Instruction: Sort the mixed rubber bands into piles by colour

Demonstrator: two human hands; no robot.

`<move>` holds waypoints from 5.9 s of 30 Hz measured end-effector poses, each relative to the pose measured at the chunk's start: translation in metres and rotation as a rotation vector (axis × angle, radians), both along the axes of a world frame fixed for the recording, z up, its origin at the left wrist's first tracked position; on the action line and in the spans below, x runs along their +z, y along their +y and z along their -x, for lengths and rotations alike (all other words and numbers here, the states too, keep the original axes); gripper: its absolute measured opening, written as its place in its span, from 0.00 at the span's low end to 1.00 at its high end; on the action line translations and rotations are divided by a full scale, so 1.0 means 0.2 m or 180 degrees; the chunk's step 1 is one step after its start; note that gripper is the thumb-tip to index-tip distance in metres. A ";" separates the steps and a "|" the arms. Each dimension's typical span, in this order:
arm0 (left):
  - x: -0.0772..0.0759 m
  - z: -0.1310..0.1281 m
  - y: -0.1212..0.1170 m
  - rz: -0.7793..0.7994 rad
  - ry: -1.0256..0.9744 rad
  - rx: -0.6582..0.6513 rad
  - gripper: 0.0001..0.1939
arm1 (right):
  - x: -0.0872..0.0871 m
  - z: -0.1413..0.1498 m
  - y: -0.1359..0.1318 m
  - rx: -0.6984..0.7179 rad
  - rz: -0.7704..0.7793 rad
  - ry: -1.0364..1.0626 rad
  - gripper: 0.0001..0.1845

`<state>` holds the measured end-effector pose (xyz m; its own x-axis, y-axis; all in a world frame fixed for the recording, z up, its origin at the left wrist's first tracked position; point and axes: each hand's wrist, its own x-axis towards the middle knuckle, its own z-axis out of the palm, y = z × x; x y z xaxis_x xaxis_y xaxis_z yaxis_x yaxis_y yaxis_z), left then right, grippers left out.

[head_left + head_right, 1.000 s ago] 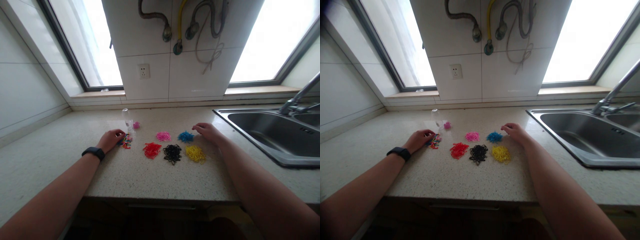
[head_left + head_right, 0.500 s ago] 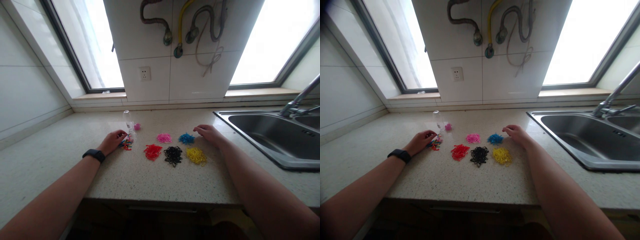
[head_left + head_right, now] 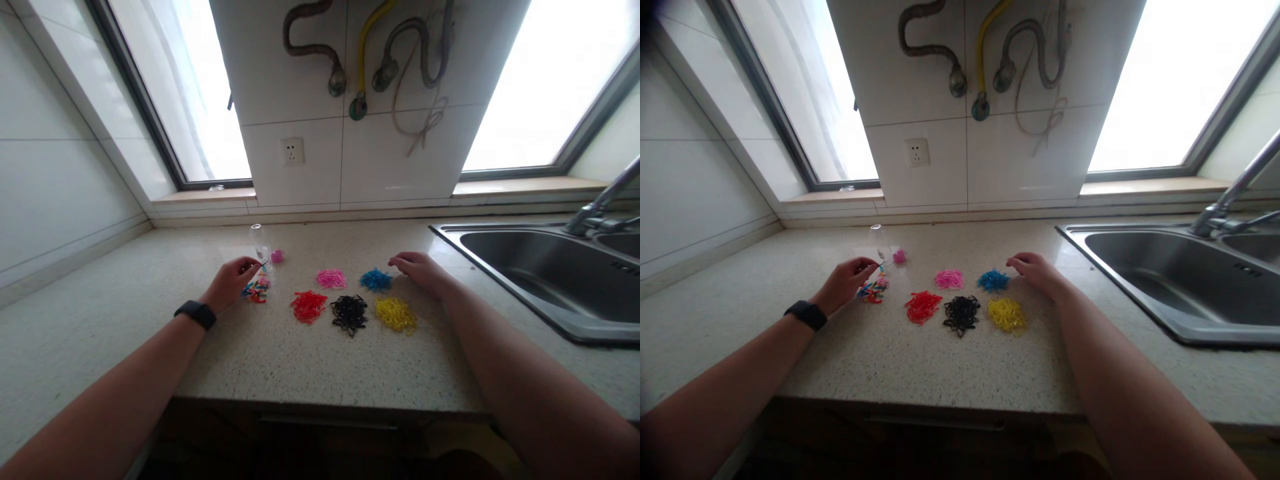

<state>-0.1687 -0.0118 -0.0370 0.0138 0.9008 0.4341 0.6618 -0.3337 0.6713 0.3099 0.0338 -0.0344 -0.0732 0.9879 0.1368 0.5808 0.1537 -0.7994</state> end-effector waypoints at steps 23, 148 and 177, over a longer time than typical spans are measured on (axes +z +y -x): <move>0.31 -0.60 -0.41 0.0818 -0.1804 -0.1160 0.13 | 0.18 0.60 -0.37 0.1307 -0.0627 0.0704 0.17; 0.02 -0.77 -0.52 -0.0463 0.1867 -0.0924 0.11 | 0.12 0.47 -0.19 0.0758 -0.1011 0.0955 0.18; 0.09 -0.81 -0.66 -0.1862 0.3017 -0.2399 0.07 | 0.09 0.35 -0.13 0.0286 -0.1137 0.1112 0.20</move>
